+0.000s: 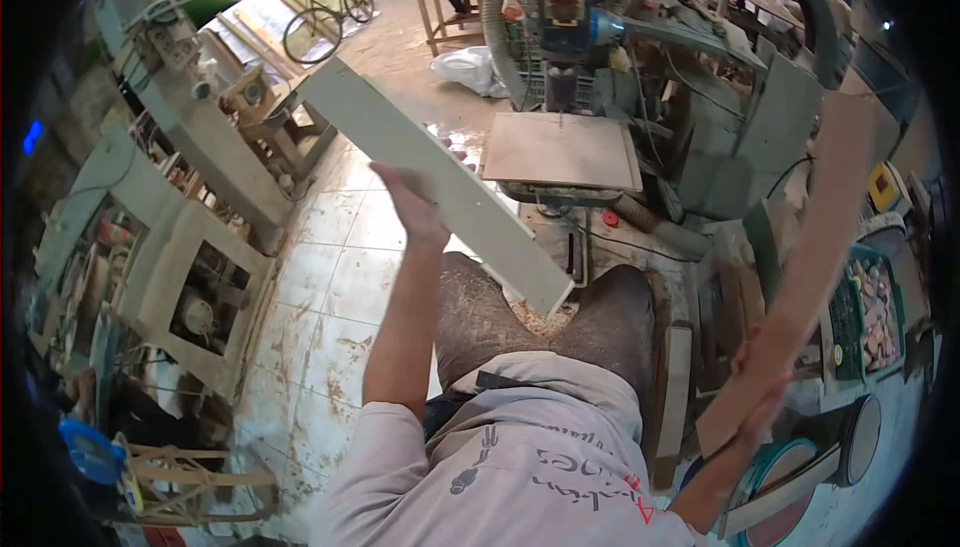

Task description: The person drills holes into rectangular wooden planks using a drill press. They position each plank under the drill bit, operate the machine to drill, and then inspect the finished holes before moving to the next piece.

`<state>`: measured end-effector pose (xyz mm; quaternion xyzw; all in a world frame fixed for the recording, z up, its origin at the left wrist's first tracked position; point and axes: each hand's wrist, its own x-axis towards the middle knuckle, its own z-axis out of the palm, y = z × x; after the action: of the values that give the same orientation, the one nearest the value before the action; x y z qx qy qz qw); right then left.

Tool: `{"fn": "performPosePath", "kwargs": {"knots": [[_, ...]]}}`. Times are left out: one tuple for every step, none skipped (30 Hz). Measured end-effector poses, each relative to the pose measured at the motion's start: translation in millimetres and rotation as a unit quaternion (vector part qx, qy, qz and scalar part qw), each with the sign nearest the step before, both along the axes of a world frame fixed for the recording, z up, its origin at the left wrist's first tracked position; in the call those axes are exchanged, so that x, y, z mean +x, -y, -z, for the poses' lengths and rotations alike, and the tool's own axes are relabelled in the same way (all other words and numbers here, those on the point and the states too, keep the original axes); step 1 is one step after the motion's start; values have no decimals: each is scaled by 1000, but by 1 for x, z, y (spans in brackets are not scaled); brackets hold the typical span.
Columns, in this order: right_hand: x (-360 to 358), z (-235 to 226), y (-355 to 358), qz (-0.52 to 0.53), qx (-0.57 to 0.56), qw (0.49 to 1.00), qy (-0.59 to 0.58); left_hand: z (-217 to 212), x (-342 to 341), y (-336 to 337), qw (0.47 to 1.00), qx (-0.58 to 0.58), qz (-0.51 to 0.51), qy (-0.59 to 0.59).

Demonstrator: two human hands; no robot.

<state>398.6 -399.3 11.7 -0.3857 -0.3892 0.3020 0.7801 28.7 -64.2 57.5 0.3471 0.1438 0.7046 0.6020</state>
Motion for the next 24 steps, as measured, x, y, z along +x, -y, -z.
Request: {"fn": "performPosePath", "kwargs": {"knots": [[-12, 0, -14, 22, -28, 999, 21, 1, 7, 3, 1000, 13, -27, -8], [-17, 2, -31, 42, -40, 993, 104, 1, 10, 3, 998, 36, -43, -31], [-25, 0, -44, 23, -44, 990, 130, 1, 12, 4, 995, 58, -58, -55], [-39, -5, -58, 2, -50, 987, 155, 1, 14, 5, 998, 56, -20, -27], [-53, -8, -69, -17, -55, 982, 181, 1, 17, 6, 998, 55, 20, 3], [-63, -5, -77, -27, -82, 977, 195, 2, 20, 8, 996, 54, 59, 33], [-72, -2, -84, -39, -105, 972, 207, 3, 23, 9, 996, 36, 73, 37], [-82, -7, -90, -73, -140, 964, 214, 4, 26, 11, 995, 20, 86, 43], [-90, -1, -102, -68, -112, 961, 242, 5, 29, 13, 994, 5, 99, 47], [-101, -5, -111, -52, -89, 955, 279, 11, 35, 12, 989, 15, 132, 64], [-115, -10, -119, -41, -66, 946, 315, 18, 37, 13, 984, 23, 160, 78], [-124, -9, -127, -34, -59, 938, 339, 22, 39, 14, 977, 32, 189, 91], [-130, -6, -135, -24, -57, 929, 365, 14, 49, 22, 985, -19, 141, 97], [-137, -7, -143, -15, -53, 924, 378, -3, 61, 36, 987, -71, 97, 104], [-144, -9, -148, -8, -46, 917, 397, -11, 67, 47, 985, -125, 50, 111], [-150, -13, -152, -1, -40, 908, 417, -10, 67, 52, 987, -126, 61, 77], [-155, -16, -157, 7, -34, 899, 436, -5, 67, 50, 989, -88, 97, 64], [-160, -13, -161, 3, -28, 902, 431, 1, 65, 50, 989, -54, 130, 48], [-164, -14, -166, 8, -21, 898, 439, 5, 64, 50, 986, -20, 164, 32], [-167, -17, -173, 14, -13, 894, 448, 7, 65, 50, 984, -21, 168, 47], [-170, -18, -178, 20, -12, 889, 457, 2, 68, 53, 982, -27, 174, 64], [-171, -18, -184, 17, -6, 894, 448, 0, 73, 56, 979, -37, 183, 82], [-174, -23, -188, 13, -1, 895, 445, -1, 75, 57, 983, -39, 168, 71], [-177, -28, -191, 10, 4, 897, 443, -1, 76, 57, 986, -40, 153, 59]]}}
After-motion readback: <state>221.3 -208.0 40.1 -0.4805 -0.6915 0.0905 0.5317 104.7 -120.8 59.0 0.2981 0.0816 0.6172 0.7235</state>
